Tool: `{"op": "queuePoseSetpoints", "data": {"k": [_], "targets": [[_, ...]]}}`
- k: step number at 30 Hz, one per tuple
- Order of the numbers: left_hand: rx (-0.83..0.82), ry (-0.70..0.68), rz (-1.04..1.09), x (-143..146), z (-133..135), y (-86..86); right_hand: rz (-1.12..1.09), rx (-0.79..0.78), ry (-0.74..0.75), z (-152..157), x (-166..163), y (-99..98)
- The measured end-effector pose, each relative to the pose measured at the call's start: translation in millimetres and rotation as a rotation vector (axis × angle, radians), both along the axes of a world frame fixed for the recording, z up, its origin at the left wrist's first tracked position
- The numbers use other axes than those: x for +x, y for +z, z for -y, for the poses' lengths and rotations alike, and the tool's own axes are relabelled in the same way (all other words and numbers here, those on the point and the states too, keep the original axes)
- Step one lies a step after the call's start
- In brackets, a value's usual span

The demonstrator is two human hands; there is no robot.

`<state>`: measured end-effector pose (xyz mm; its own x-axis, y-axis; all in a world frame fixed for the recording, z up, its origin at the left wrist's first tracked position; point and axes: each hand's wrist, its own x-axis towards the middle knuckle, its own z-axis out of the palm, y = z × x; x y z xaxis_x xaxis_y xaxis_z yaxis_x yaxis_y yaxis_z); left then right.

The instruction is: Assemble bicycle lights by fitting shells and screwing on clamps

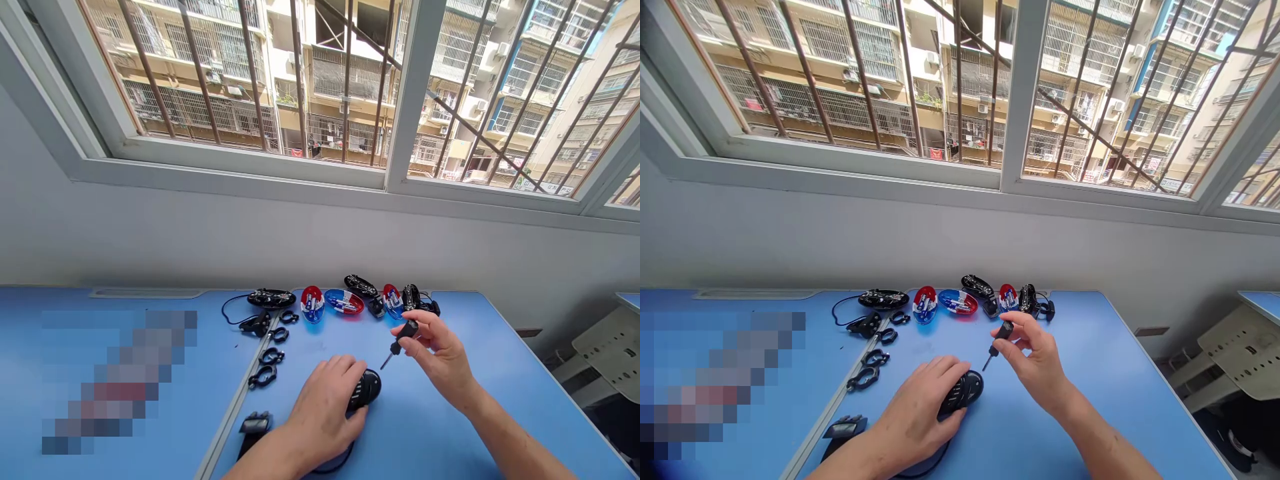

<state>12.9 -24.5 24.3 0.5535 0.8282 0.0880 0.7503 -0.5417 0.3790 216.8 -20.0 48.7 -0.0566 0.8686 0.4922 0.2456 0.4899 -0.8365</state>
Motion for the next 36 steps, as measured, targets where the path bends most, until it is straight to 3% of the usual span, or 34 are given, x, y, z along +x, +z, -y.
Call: {"op": "queuePoseSetpoints", "data": {"k": [9, 36], "targets": [[0.029, -0.011, -0.01, -3, 0, -2.8, 0.093, 0.269, 0.017, 3, -10, -9.0], [0.017, -0.018, 0.017, -3, -3, -8.5, 0.267, 0.467, 0.012, 6, -16, -11.0]]}}
